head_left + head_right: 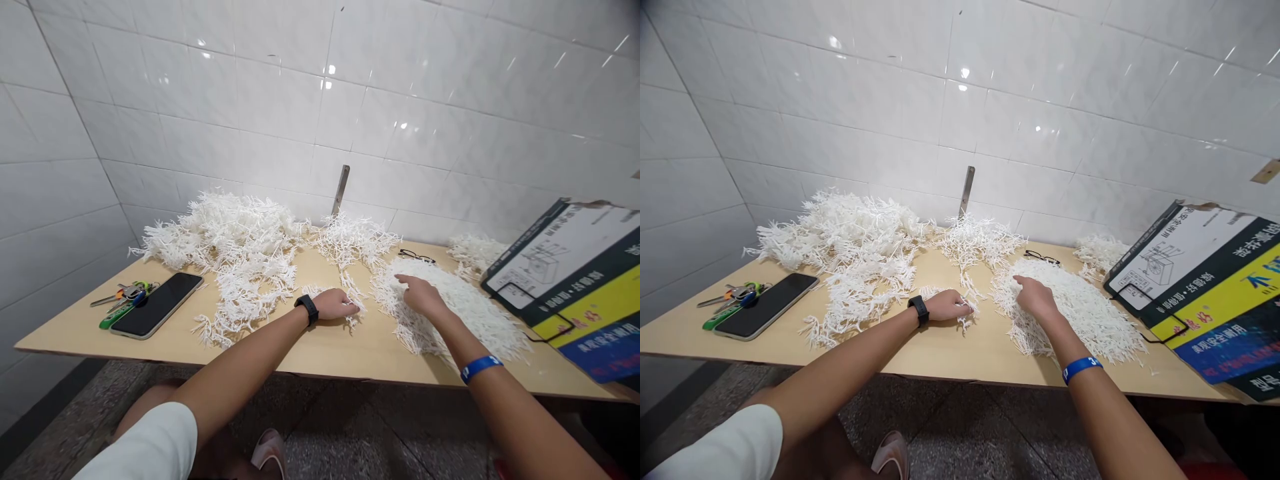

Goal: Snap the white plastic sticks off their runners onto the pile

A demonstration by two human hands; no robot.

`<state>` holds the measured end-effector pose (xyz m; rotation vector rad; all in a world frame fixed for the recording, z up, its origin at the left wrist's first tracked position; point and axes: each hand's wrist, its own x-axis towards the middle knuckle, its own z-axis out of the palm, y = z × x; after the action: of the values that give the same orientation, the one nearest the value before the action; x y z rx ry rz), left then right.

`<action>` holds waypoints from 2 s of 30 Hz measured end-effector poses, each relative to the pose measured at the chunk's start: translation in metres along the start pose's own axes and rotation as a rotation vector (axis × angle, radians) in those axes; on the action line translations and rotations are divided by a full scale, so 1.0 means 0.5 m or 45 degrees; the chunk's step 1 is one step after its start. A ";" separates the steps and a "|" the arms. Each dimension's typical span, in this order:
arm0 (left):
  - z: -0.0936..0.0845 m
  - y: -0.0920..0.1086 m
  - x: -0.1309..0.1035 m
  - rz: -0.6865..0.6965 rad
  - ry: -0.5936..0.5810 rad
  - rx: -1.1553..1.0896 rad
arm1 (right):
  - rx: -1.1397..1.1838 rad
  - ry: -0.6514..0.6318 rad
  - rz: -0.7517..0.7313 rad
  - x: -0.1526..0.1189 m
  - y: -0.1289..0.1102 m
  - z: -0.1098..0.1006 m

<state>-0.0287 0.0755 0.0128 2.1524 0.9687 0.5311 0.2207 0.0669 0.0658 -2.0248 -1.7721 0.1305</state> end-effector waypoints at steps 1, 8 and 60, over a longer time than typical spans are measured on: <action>0.000 0.001 0.000 -0.010 0.001 -0.002 | -0.010 -0.043 -0.048 -0.011 -0.005 0.003; 0.009 -0.006 0.001 -0.023 -0.020 0.049 | 0.361 -0.307 -0.425 -0.120 -0.117 0.083; 0.002 -0.011 0.007 -0.033 -0.015 -0.052 | 0.207 -0.168 -0.482 -0.112 -0.101 0.079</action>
<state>-0.0286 0.0806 0.0083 2.1016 0.9697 0.5210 0.1507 0.0276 0.0380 -1.5696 -2.1177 0.2842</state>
